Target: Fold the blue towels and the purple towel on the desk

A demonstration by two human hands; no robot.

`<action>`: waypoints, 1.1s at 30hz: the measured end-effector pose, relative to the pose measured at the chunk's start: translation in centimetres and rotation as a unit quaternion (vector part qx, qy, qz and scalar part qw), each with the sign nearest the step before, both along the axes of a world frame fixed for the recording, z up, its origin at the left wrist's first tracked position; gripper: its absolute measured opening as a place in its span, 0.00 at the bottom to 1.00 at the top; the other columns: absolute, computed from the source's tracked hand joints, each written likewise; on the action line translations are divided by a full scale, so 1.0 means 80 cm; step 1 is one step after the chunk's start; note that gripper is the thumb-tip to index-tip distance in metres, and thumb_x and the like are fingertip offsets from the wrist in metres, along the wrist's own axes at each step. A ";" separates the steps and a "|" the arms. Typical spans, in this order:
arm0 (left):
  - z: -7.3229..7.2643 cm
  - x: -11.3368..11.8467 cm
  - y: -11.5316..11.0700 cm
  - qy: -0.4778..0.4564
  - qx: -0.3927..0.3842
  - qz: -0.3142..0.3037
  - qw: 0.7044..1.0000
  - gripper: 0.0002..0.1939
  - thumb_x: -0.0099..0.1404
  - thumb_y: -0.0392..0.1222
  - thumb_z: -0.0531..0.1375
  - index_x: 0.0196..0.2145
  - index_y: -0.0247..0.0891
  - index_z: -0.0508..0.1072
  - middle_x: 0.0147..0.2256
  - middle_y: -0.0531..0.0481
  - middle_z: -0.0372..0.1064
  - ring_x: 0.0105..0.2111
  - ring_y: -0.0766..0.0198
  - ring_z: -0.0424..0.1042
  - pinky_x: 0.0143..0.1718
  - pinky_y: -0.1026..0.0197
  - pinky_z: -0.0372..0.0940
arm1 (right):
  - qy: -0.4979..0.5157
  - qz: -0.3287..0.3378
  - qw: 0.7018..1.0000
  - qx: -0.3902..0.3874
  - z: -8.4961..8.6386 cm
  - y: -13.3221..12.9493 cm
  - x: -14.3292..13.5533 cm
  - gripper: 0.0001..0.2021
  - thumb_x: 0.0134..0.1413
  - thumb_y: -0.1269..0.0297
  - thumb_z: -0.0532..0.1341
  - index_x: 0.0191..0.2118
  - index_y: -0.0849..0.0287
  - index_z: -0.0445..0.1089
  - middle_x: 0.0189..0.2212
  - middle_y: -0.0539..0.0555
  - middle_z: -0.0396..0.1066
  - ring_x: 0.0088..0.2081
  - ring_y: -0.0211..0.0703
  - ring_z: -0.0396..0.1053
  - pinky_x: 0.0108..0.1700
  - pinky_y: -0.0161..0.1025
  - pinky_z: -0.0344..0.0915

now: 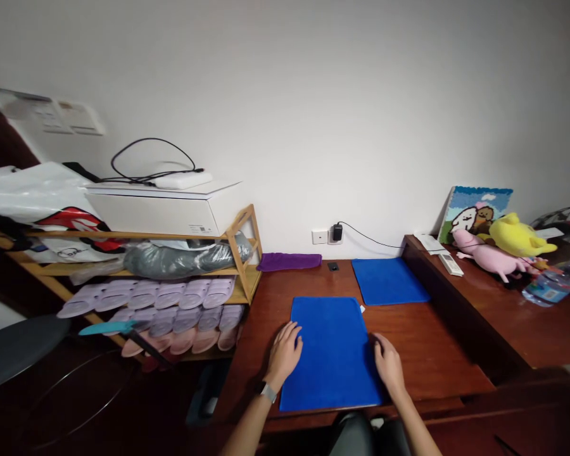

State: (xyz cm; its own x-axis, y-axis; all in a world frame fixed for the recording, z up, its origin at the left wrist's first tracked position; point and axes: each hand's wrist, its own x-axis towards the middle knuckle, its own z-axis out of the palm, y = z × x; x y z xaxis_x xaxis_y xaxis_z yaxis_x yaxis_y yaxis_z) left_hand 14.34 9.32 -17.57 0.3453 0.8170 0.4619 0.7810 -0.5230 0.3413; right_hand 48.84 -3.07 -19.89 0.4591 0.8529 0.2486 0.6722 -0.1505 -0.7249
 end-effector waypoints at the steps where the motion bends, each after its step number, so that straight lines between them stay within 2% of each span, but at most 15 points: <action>1: 0.007 0.020 0.010 0.010 -0.001 -0.018 1.000 0.22 0.76 0.42 0.50 0.59 0.43 0.79 0.64 0.45 0.74 0.66 0.51 0.69 0.69 0.44 0.65 | -0.021 0.021 1.000 0.004 0.008 0.019 -0.010 0.32 0.71 0.52 0.44 0.62 0.64 0.76 0.61 0.65 0.75 0.63 0.56 0.73 0.69 0.53 0.65; 4: 0.020 0.079 0.047 0.045 0.006 -0.068 0.997 0.25 0.79 0.45 0.48 0.65 0.42 0.74 0.69 0.44 0.68 0.70 0.52 0.64 0.73 0.41 0.60 | -0.103 0.095 0.990 -0.009 0.031 0.090 -0.050 0.31 0.73 0.55 0.44 0.69 0.64 0.69 0.69 0.63 0.67 0.71 0.54 0.63 0.74 0.53 0.58; 6: 0.019 0.110 0.073 0.072 0.001 -0.089 0.993 0.26 0.79 0.45 0.47 0.68 0.41 0.71 0.70 0.43 0.65 0.72 0.52 0.61 0.74 0.40 0.57 | -0.158 0.135 0.977 -0.038 0.040 0.137 -0.079 0.31 0.73 0.58 0.45 0.73 0.63 0.63 0.74 0.60 0.59 0.75 0.53 0.55 0.76 0.55 0.51; 9: 0.002 0.134 0.103 0.115 -0.033 -0.092 0.989 0.27 0.79 0.44 0.46 0.70 0.39 0.68 0.71 0.41 0.63 0.73 0.51 0.58 0.74 0.39 0.54 | -0.203 0.175 0.958 -0.104 0.039 0.187 -0.110 0.30 0.74 0.60 0.45 0.76 0.61 0.58 0.76 0.58 0.53 0.78 0.52 0.47 0.78 0.56 0.44; 11: -0.015 0.133 0.116 0.131 -0.052 -0.090 0.986 0.28 0.79 0.44 0.47 0.71 0.41 0.66 0.72 0.42 0.61 0.74 0.51 0.58 0.74 0.39 0.53 | -0.212 0.187 0.949 -0.138 0.030 0.203 -0.115 0.31 0.75 0.58 0.45 0.77 0.60 0.56 0.77 0.56 0.51 0.78 0.52 0.45 0.78 0.55 0.41; 13: -0.031 0.117 0.126 0.134 -0.058 -0.084 0.986 0.28 0.80 0.49 0.47 0.73 0.45 0.64 0.73 0.44 0.59 0.74 0.51 0.57 0.74 0.39 0.53 | -0.217 0.180 0.947 -0.155 0.019 0.207 -0.106 0.32 0.76 0.54 0.44 0.78 0.60 0.53 0.77 0.56 0.49 0.78 0.52 0.43 0.78 0.55 0.38; 16: -0.047 0.080 0.140 0.130 -0.057 -0.036 0.989 0.32 0.79 0.58 0.47 0.74 0.43 0.62 0.74 0.41 0.56 0.75 0.48 0.55 0.74 0.38 0.51 | -0.216 0.113 0.953 -0.178 0.004 0.203 -0.071 0.34 0.76 0.51 0.44 0.79 0.62 0.48 0.78 0.57 0.44 0.79 0.53 0.41 0.78 0.56 0.35; 19: -0.052 0.045 0.152 0.123 -0.064 0.019 0.990 0.36 0.79 0.61 0.46 0.74 0.39 0.60 0.74 0.38 0.56 0.75 0.46 0.54 0.74 0.37 0.51 | -0.198 0.061 0.957 -0.203 -0.007 0.198 -0.035 0.35 0.76 0.50 0.41 0.79 0.64 0.45 0.79 0.58 0.43 0.79 0.53 0.40 0.78 0.56 0.37; 22: -0.048 0.031 0.157 0.119 -0.069 0.024 0.990 0.36 0.79 0.60 0.45 0.75 0.38 0.59 0.74 0.38 0.55 0.75 0.45 0.54 0.74 0.37 0.50 | -0.192 0.056 0.958 -0.206 -0.010 0.197 -0.020 0.36 0.75 0.49 0.41 0.80 0.63 0.45 0.79 0.58 0.43 0.79 0.52 0.40 0.78 0.56 0.38; 24: -0.040 0.031 0.156 0.126 -0.079 0.023 0.989 0.35 0.79 0.58 0.46 0.75 0.37 0.59 0.75 0.37 0.54 0.75 0.46 0.53 0.75 0.38 0.49 | -0.194 0.055 0.956 -0.215 -0.005 0.198 -0.019 0.36 0.75 0.50 0.41 0.80 0.64 0.44 0.79 0.58 0.42 0.79 0.52 0.39 0.78 0.56 0.37; 28: -0.018 0.045 0.144 0.137 -0.092 0.023 0.986 0.35 0.79 0.56 0.45 0.74 0.34 0.61 0.74 0.35 0.56 0.75 0.46 0.54 0.76 0.38 0.47 | -0.192 0.057 0.951 -0.237 0.020 0.197 -0.034 0.36 0.75 0.53 0.42 0.79 0.69 0.46 0.78 0.62 0.43 0.79 0.55 0.40 0.78 0.57 0.36; 30: -0.014 0.060 0.128 0.124 -0.068 0.008 0.990 0.34 0.80 0.54 0.44 0.74 0.34 0.60 0.73 0.36 0.56 0.75 0.46 0.54 0.75 0.38 0.48 | -0.205 0.061 0.957 -0.197 0.030 0.191 -0.053 0.35 0.76 0.54 0.42 0.79 0.69 0.47 0.78 0.63 0.44 0.79 0.55 0.40 0.78 0.57 0.35; 33: -0.025 0.085 0.092 0.112 -0.031 -0.053 0.992 0.32 0.80 0.50 0.43 0.75 0.37 0.59 0.74 0.39 0.57 0.75 0.49 0.53 0.75 0.39 0.50 | -0.240 0.109 0.958 -0.114 0.029 0.175 -0.099 0.33 0.77 0.55 0.40 0.79 0.65 0.49 0.78 0.60 0.46 0.79 0.52 0.39 0.78 0.55 0.35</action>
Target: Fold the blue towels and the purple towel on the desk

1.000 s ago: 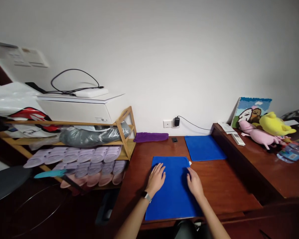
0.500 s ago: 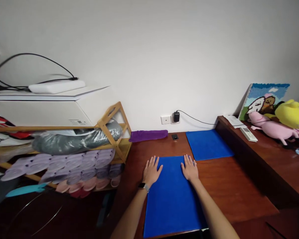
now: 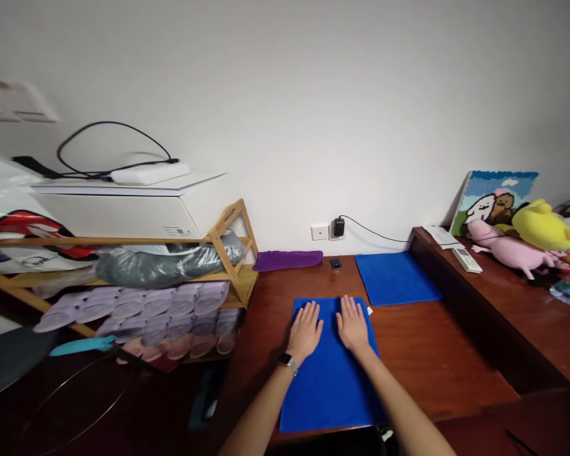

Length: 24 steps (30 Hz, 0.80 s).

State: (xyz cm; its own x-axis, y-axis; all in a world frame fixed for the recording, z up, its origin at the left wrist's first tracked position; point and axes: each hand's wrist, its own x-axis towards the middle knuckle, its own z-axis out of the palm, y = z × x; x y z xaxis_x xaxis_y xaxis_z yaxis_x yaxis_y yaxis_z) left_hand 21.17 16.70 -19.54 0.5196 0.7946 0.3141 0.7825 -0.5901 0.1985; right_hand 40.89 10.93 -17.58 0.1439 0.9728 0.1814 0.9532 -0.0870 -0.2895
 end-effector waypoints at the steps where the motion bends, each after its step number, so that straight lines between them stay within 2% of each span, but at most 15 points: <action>1: -0.006 0.006 -0.012 0.003 0.000 -0.019 1.000 0.31 0.80 0.49 0.43 0.75 0.38 0.58 0.74 0.41 0.57 0.75 0.50 0.54 0.75 0.39 0.51 | -0.003 0.028 1.000 0.006 -0.004 -0.007 -0.016 0.32 0.77 0.55 0.40 0.78 0.64 0.50 0.78 0.59 0.47 0.79 0.51 0.40 0.78 0.54 0.37; 3: -0.016 0.010 -0.032 0.014 -0.011 -0.035 0.999 0.31 0.80 0.46 0.43 0.76 0.39 0.58 0.73 0.42 0.58 0.75 0.51 0.54 0.75 0.40 0.52 | 0.000 0.066 0.998 -0.009 -0.012 -0.020 -0.040 0.32 0.78 0.55 0.39 0.78 0.62 0.53 0.77 0.57 0.49 0.79 0.49 0.43 0.78 0.52 0.40; 5: -0.022 0.002 -0.043 0.020 -0.022 -0.024 0.999 0.31 0.80 0.47 0.43 0.76 0.38 0.58 0.73 0.41 0.58 0.75 0.51 0.55 0.75 0.40 0.53 | 0.006 0.079 0.996 -0.033 -0.018 -0.030 -0.044 0.32 0.78 0.54 0.38 0.78 0.62 0.53 0.77 0.57 0.49 0.78 0.48 0.44 0.78 0.52 0.42; 7: -0.025 -0.014 -0.047 0.016 -0.022 -0.007 1.000 0.32 0.81 0.50 0.44 0.76 0.37 0.57 0.73 0.40 0.57 0.74 0.49 0.55 0.75 0.40 0.53 | 0.009 0.069 0.996 -0.052 -0.022 -0.037 -0.029 0.33 0.78 0.53 0.39 0.78 0.63 0.51 0.77 0.58 0.48 0.78 0.49 0.44 0.78 0.53 0.41; 10: -0.024 -0.034 -0.043 0.002 -0.010 0.008 1.000 0.32 0.81 0.51 0.44 0.77 0.37 0.54 0.73 0.40 0.57 0.74 0.50 0.56 0.75 0.40 0.53 | 0.007 0.027 0.997 -0.071 -0.023 -0.040 0.015 0.33 0.77 0.52 0.40 0.79 0.62 0.49 0.77 0.58 0.46 0.79 0.48 0.42 0.78 0.54 0.39; 13: -0.019 -0.036 -0.038 0.006 -0.016 0.012 1.000 0.33 0.81 0.51 0.44 0.77 0.37 0.53 0.73 0.39 0.57 0.74 0.50 0.56 0.75 0.41 0.53 | 0.004 0.000 0.996 -0.084 -0.017 -0.035 0.049 0.33 0.77 0.52 0.41 0.79 0.63 0.48 0.78 0.58 0.45 0.79 0.48 0.42 0.78 0.53 0.38; 15: -0.010 -0.029 -0.037 0.012 -0.027 0.019 0.999 0.33 0.80 0.50 0.44 0.77 0.36 0.53 0.73 0.38 0.58 0.73 0.49 0.57 0.74 0.40 0.54 | 0.010 -0.001 0.996 -0.094 -0.008 -0.031 0.054 0.33 0.77 0.53 0.42 0.78 0.64 0.49 0.78 0.59 0.46 0.79 0.50 0.42 0.78 0.54 0.39; 18: 0.007 -0.015 -0.051 -0.002 -0.016 0.020 1.000 0.33 0.80 0.49 0.44 0.77 0.35 0.54 0.72 0.37 0.59 0.73 0.48 0.58 0.74 0.40 0.55 | 0.021 -0.001 0.997 -0.078 0.004 -0.042 0.036 0.33 0.77 0.54 0.41 0.78 0.67 0.51 0.77 0.61 0.48 0.78 0.52 0.43 0.78 0.54 0.40; 20: 0.012 -0.007 -0.076 -0.021 0.011 0.000 1.000 0.32 0.81 0.47 0.43 0.77 0.36 0.54 0.73 0.40 0.57 0.75 0.50 0.55 0.75 0.41 0.53 | 0.025 0.004 0.999 -0.033 0.003 -0.065 0.012 0.33 0.77 0.56 0.39 0.78 0.68 0.51 0.77 0.61 0.47 0.79 0.51 0.42 0.78 0.53 0.40; 22: 0.008 -0.001 -0.109 -0.030 0.030 -0.025 0.999 0.31 0.81 0.46 0.42 0.77 0.38 0.52 0.75 0.42 0.54 0.76 0.52 0.52 0.75 0.41 0.52 | 0.028 0.020 0.999 0.005 -0.007 -0.098 -0.015 0.32 0.77 0.57 0.39 0.78 0.66 0.51 0.77 0.59 0.47 0.79 0.50 0.43 0.78 0.52 0.41; 24: -0.003 0.000 -0.144 -0.020 0.026 -0.045 0.998 0.31 0.82 0.46 0.43 0.77 0.39 0.53 0.75 0.43 0.54 0.76 0.53 0.52 0.75 0.42 0.53 | 0.028 0.037 0.999 0.005 -0.022 -0.130 -0.040 0.31 0.77 0.57 0.41 0.78 0.62 0.53 0.77 0.56 0.48 0.78 0.49 0.44 0.78 0.51 0.42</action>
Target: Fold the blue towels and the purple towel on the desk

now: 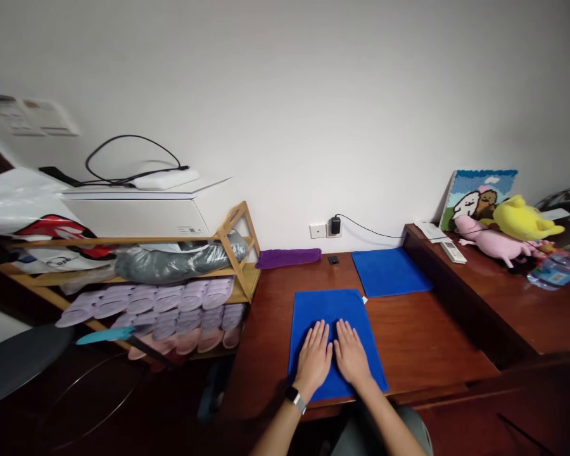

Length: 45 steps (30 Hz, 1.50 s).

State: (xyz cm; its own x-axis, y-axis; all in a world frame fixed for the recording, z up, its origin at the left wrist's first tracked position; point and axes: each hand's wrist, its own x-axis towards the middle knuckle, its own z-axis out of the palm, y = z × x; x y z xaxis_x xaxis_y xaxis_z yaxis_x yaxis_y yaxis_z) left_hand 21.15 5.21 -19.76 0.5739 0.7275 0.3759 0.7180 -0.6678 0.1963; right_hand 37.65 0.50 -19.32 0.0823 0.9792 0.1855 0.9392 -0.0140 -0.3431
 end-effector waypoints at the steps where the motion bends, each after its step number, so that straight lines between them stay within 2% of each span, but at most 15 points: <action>1: -0.006 -0.002 -0.014 0.010 -0.007 -0.007 1.000 0.31 0.82 0.47 0.43 0.77 0.39 0.53 0.75 0.43 0.55 0.75 0.52 0.53 0.75 0.42 0.54 | -0.002 0.006 1.000 -0.009 -0.006 -0.013 -0.009 0.31 0.76 0.57 0.42 0.78 0.60 0.54 0.77 0.55 0.48 0.78 0.49 0.44 0.78 0.51 0.43; 3: -0.016 -0.011 -0.033 0.026 -0.023 -0.013 0.999 0.31 0.82 0.48 0.43 0.77 0.39 0.54 0.74 0.42 0.56 0.75 0.52 0.55 0.74 0.41 0.56 | -0.006 0.010 1.000 -0.028 -0.013 -0.032 -0.018 0.31 0.76 0.56 0.44 0.77 0.58 0.55 0.77 0.55 0.50 0.78 0.49 0.45 0.78 0.52 0.43; 5: -0.021 -0.026 -0.039 0.035 -0.034 -0.003 0.999 0.31 0.81 0.50 0.44 0.77 0.40 0.55 0.74 0.42 0.56 0.74 0.51 0.56 0.73 0.40 0.56 | -0.007 0.008 0.999 -0.038 -0.012 -0.040 -0.012 0.31 0.76 0.54 0.44 0.78 0.57 0.54 0.76 0.55 0.50 0.78 0.50 0.46 0.78 0.53 0.43; 10: -0.020 -0.075 -0.030 0.034 -0.034 0.065 0.997 0.33 0.81 0.54 0.44 0.76 0.37 0.56 0.74 0.40 0.56 0.74 0.49 0.56 0.73 0.40 0.56 | -0.011 -0.055 0.997 -0.053 -0.009 -0.046 0.045 0.33 0.76 0.51 0.43 0.78 0.61 0.53 0.77 0.58 0.48 0.78 0.52 0.47 0.77 0.55 0.44; 13: -0.023 -0.089 -0.028 0.028 -0.024 0.088 0.995 0.34 0.81 0.54 0.44 0.76 0.35 0.55 0.74 0.39 0.55 0.74 0.48 0.57 0.73 0.39 0.56 | -0.024 -0.079 0.994 -0.071 -0.009 -0.051 0.067 0.34 0.76 0.51 0.42 0.78 0.63 0.51 0.77 0.58 0.46 0.78 0.51 0.46 0.77 0.54 0.44; 20: -0.022 -0.084 -0.031 0.045 -0.021 0.091 0.995 0.34 0.80 0.53 0.44 0.75 0.32 0.58 0.74 0.37 0.56 0.74 0.49 0.56 0.74 0.41 0.55 | -0.051 -0.090 0.988 -0.115 0.005 -0.056 0.061 0.35 0.77 0.52 0.39 0.79 0.66 0.46 0.78 0.56 0.42 0.79 0.49 0.40 0.78 0.51 0.38; 24: -0.013 -0.076 -0.026 0.055 -0.021 0.082 0.995 0.34 0.80 0.53 0.44 0.74 0.31 0.61 0.72 0.35 0.59 0.73 0.48 0.58 0.74 0.39 0.55 | -0.048 -0.099 0.987 -0.114 0.013 -0.054 0.049 0.34 0.77 0.53 0.40 0.78 0.67 0.48 0.78 0.59 0.44 0.79 0.52 0.42 0.78 0.54 0.38; 27: -0.005 -0.051 -0.017 0.049 -0.011 0.067 0.996 0.32 0.81 0.51 0.43 0.74 0.32 0.61 0.73 0.37 0.58 0.74 0.49 0.56 0.74 0.41 0.54 | -0.042 -0.079 0.993 -0.073 0.021 -0.037 0.025 0.34 0.77 0.53 0.40 0.78 0.67 0.51 0.78 0.60 0.45 0.79 0.53 0.42 0.78 0.53 0.38; 30: -0.001 -0.016 -0.005 0.061 -0.017 0.034 0.997 0.31 0.80 0.45 0.43 0.74 0.32 0.60 0.74 0.39 0.56 0.75 0.51 0.55 0.74 0.43 0.55 | -0.029 -0.023 0.998 -0.042 0.030 -0.011 -0.006 0.32 0.77 0.55 0.39 0.78 0.64 0.51 0.78 0.58 0.46 0.79 0.51 0.41 0.78 0.52 0.39; 34: -0.011 0.012 0.008 0.081 -0.025 0.012 0.996 0.30 0.78 0.39 0.43 0.74 0.34 0.61 0.73 0.41 0.58 0.74 0.53 0.57 0.74 0.44 0.56 | -0.009 0.029 0.997 -0.066 0.027 0.015 -0.028 0.31 0.77 0.58 0.39 0.78 0.60 0.52 0.77 0.55 0.48 0.78 0.47 0.43 0.78 0.50 0.40; 37: -0.024 0.002 0.011 0.071 -0.015 0.017 0.997 0.30 0.80 0.43 0.43 0.75 0.34 0.59 0.74 0.41 0.56 0.74 0.52 0.56 0.74 0.42 0.56 | -0.006 0.017 0.998 -0.064 0.012 0.016 -0.017 0.31 0.78 0.54 0.39 0.78 0.58 0.50 0.77 0.53 0.47 0.79 0.47 0.42 0.78 0.51 0.39; 40: -0.032 -0.027 0.011 0.057 -0.012 0.054 0.997 0.32 0.81 0.49 0.44 0.75 0.33 0.58 0.74 0.39 0.55 0.74 0.50 0.56 0.73 0.41 0.57 | -0.013 -0.035 0.997 -0.069 0.000 0.005 0.013 0.32 0.77 0.52 0.41 0.79 0.58 0.48 0.77 0.54 0.45 0.79 0.47 0.42 0.78 0.53 0.39; 45: -0.037 -0.072 0.008 0.035 -0.008 0.119 0.992 0.33 0.80 0.52 0.45 0.76 0.35 0.55 0.74 0.39 0.54 0.74 0.49 0.56 0.73 0.40 0.56 | -0.031 -0.093 0.989 -0.108 -0.001 -0.008 0.060 0.34 0.77 0.50 0.39 0.79 0.61 0.45 0.78 0.54 0.41 0.79 0.48 0.40 0.78 0.52 0.38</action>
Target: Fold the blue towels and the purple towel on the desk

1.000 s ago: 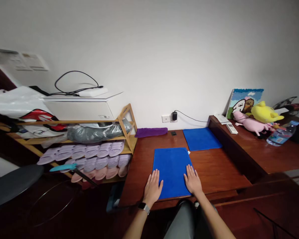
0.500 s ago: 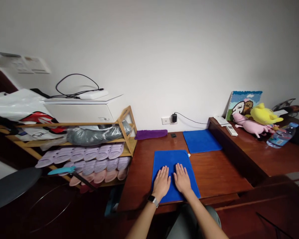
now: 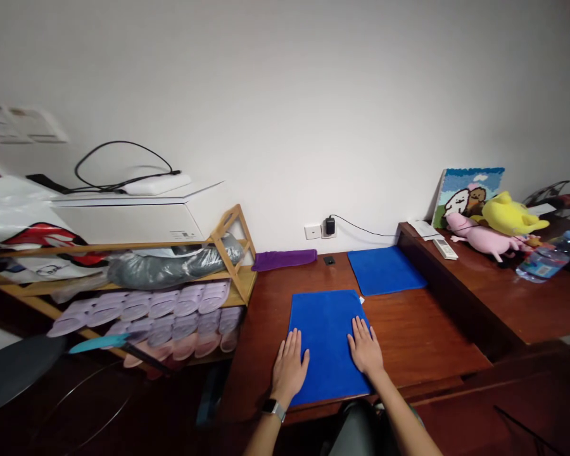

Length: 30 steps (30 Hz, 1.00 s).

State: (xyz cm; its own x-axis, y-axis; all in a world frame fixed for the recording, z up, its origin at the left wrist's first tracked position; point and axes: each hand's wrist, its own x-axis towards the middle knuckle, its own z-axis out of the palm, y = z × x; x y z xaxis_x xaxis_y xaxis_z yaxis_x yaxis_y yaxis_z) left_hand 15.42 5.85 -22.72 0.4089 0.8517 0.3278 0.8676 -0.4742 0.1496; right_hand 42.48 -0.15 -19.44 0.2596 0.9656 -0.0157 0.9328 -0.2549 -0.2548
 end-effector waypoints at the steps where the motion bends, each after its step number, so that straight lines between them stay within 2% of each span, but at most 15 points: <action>1: 0.000 -0.003 -0.001 -0.003 -0.002 0.004 1.000 0.33 0.80 0.52 0.45 0.76 0.35 0.55 0.74 0.39 0.54 0.74 0.49 0.56 0.74 0.41 0.56 | -0.001 0.000 1.000 -0.004 0.001 -0.001 0.004 0.34 0.77 0.49 0.39 0.79 0.62 0.45 0.78 0.54 0.40 0.79 0.48 0.40 0.78 0.52 0.38; 8: 0.008 0.002 -0.006 -0.034 -0.005 -0.009 0.999 0.32 0.80 0.49 0.45 0.75 0.35 0.59 0.73 0.39 0.57 0.73 0.50 0.59 0.73 0.43 0.58 | 0.000 -0.001 1.000 -0.014 0.013 -0.002 -0.002 0.34 0.77 0.51 0.38 0.79 0.62 0.45 0.79 0.54 0.41 0.79 0.48 0.39 0.79 0.54 0.38; 12: 0.008 -0.007 -0.010 -0.045 -0.004 -0.018 0.999 0.30 0.80 0.48 0.45 0.73 0.35 0.63 0.71 0.39 0.62 0.72 0.51 0.62 0.73 0.43 0.60 | 0.004 -0.003 1.000 -0.017 0.017 -0.007 -0.003 0.34 0.77 0.52 0.39 0.79 0.63 0.46 0.79 0.54 0.41 0.79 0.48 0.39 0.79 0.52 0.37; 16: 0.017 -0.009 -0.002 -0.046 0.013 -0.027 0.998 0.31 0.81 0.50 0.45 0.74 0.35 0.61 0.72 0.39 0.59 0.73 0.50 0.60 0.73 0.41 0.58 | 0.022 0.001 1.000 0.006 0.021 -0.003 -0.002 0.33 0.77 0.51 0.40 0.78 0.61 0.50 0.78 0.55 0.46 0.79 0.51 0.42 0.78 0.54 0.41; 19: 0.035 0.012 0.026 -0.043 0.024 -0.048 0.998 0.31 0.81 0.49 0.45 0.75 0.36 0.58 0.74 0.40 0.56 0.74 0.51 0.55 0.75 0.42 0.55 | 0.016 0.024 0.998 0.064 0.034 0.024 -0.005 0.32 0.78 0.52 0.38 0.78 0.59 0.52 0.78 0.54 0.47 0.79 0.50 0.43 0.78 0.53 0.41; 22: 0.053 0.051 0.072 -0.031 0.011 -0.074 0.997 0.31 0.80 0.48 0.45 0.74 0.36 0.60 0.74 0.39 0.56 0.74 0.50 0.55 0.74 0.40 0.55 | 0.005 0.045 0.994 0.102 0.052 0.075 -0.012 0.32 0.78 0.55 0.38 0.78 0.60 0.52 0.77 0.56 0.49 0.78 0.49 0.44 0.78 0.52 0.42; 24: 0.057 0.079 0.106 -0.016 -0.007 -0.082 0.997 0.30 0.80 0.48 0.45 0.73 0.35 0.63 0.73 0.38 0.58 0.74 0.49 0.57 0.74 0.39 0.56 | 0.004 0.051 0.994 0.102 0.059 0.114 -0.018 0.31 0.77 0.57 0.39 0.78 0.62 0.51 0.77 0.58 0.49 0.78 0.50 0.44 0.78 0.52 0.42; 27: 0.047 0.102 0.146 0.008 -0.033 -0.085 0.996 0.30 0.80 0.48 0.46 0.72 0.35 0.64 0.73 0.38 0.59 0.73 0.48 0.58 0.74 0.40 0.56 | 0.014 0.067 0.995 0.073 0.051 0.158 -0.024 0.31 0.77 0.57 0.41 0.78 0.62 0.50 0.77 0.59 0.49 0.78 0.49 0.44 0.77 0.51 0.42; 30: 0.024 0.092 0.168 0.011 -0.035 -0.067 0.997 0.32 0.79 0.53 0.47 0.74 0.37 0.62 0.73 0.37 0.57 0.74 0.48 0.57 0.74 0.39 0.54 | 0.020 0.080 0.996 0.046 0.026 0.173 -0.015 0.32 0.77 0.55 0.42 0.79 0.60 0.49 0.77 0.58 0.49 0.78 0.48 0.44 0.78 0.51 0.41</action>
